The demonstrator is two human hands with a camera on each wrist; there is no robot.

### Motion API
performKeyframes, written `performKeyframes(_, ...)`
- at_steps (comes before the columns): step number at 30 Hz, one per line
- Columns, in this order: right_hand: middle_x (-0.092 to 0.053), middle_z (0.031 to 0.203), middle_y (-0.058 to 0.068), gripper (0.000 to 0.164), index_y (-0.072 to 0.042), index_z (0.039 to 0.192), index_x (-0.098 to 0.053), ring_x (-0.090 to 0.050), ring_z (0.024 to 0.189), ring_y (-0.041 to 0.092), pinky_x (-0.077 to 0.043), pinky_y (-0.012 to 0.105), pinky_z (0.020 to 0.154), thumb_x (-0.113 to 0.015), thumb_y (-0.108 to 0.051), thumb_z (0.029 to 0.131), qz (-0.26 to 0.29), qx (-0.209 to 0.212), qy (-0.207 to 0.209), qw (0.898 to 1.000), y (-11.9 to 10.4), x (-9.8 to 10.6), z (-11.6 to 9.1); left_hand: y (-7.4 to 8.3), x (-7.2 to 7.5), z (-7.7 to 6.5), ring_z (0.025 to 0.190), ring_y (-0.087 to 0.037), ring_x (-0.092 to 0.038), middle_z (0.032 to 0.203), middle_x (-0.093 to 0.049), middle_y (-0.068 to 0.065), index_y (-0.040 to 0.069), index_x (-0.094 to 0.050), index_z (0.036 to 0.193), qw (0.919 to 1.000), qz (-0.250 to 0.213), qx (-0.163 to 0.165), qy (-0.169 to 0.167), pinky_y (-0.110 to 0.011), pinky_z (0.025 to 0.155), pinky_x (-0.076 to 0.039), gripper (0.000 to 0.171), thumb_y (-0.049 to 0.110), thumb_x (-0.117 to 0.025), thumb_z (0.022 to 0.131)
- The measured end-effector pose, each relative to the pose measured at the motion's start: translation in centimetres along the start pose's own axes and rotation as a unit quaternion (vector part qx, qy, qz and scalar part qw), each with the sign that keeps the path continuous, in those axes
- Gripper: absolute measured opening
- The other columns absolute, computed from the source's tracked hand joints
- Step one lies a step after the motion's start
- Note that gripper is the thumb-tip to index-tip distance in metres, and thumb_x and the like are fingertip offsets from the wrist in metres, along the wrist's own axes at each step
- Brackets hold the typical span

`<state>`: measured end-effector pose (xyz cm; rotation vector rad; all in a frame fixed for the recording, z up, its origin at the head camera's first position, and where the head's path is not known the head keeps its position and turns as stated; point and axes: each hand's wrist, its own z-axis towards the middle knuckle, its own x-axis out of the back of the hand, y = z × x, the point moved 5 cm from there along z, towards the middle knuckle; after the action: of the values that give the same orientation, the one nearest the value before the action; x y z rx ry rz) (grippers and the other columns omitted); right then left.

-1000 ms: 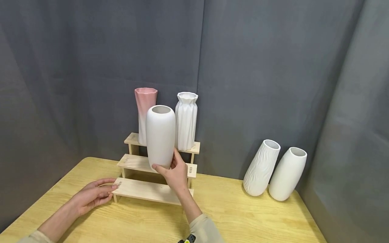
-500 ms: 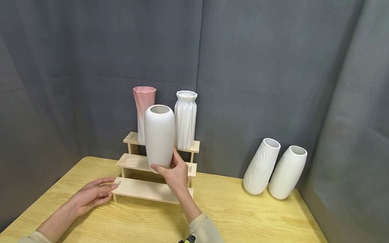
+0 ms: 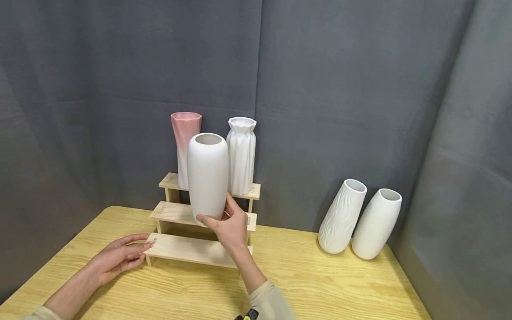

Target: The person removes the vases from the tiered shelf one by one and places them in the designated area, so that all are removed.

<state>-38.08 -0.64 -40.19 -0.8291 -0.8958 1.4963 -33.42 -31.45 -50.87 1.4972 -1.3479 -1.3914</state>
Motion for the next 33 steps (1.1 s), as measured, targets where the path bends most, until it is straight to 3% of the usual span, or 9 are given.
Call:
performKeyframes(8,-0.068,0.126,0.007,0.078,-0.015,0.144,-0.059,-0.066,0.113,0.025,-0.052,0.048,0.098,-0.092,-0.002,0.074,0.001,0.032,0.002,0.999,-5.8,0.4,-0.6,0.2,-0.1,-0.2,0.083,-0.013,-0.065,0.109,-0.061,-0.011,-0.004,-0.036,0.151,1.0,-0.001,-0.002,0.002,-0.027,0.08,-0.058,0.063,0.01,-0.07,0.099)
performKeyframes(15,-0.069,0.126,0.005,0.077,-0.025,0.142,-0.061,-0.068,0.109,0.027,-0.055,0.046,0.093,-0.094,-0.007,0.074,0.026,0.045,-0.006,0.999,-5.9,2.1,0.4,0.1,-0.1,-0.1,0.083,-0.014,-0.066,0.11,-0.063,-0.012,-0.004,-0.036,0.151,1.0,-0.008,-0.002,0.004,-0.027,0.079,-0.058,0.063,0.009,-0.07,0.099)
performKeyframes(21,-0.069,0.126,0.001,0.078,-0.032,0.142,-0.061,-0.068,0.11,0.024,-0.056,0.045,0.092,-0.096,-0.02,0.074,0.0,0.059,-0.003,0.998,-7.8,3.7,0.4,0.1,-0.1,-0.1,0.083,-0.014,-0.066,0.109,-0.063,-0.012,-0.004,-0.036,0.15,0.9999,-0.01,-0.002,0.001,-0.027,0.078,-0.058,0.062,0.009,-0.069,0.099)
performKeyframes(33,-0.068,0.128,0.0,0.079,-0.031,0.142,-0.062,-0.068,0.111,0.025,-0.056,0.045,0.092,-0.096,-0.017,0.073,-0.013,0.094,0.016,0.995,-10.5,6.4,0.3,0.0,-0.1,0.0,0.082,-0.013,-0.064,0.109,-0.064,-0.014,-0.005,-0.034,0.15,0.9999,-0.008,-0.006,0.005,-0.025,0.078,-0.058,0.063,0.008,-0.069,0.099)
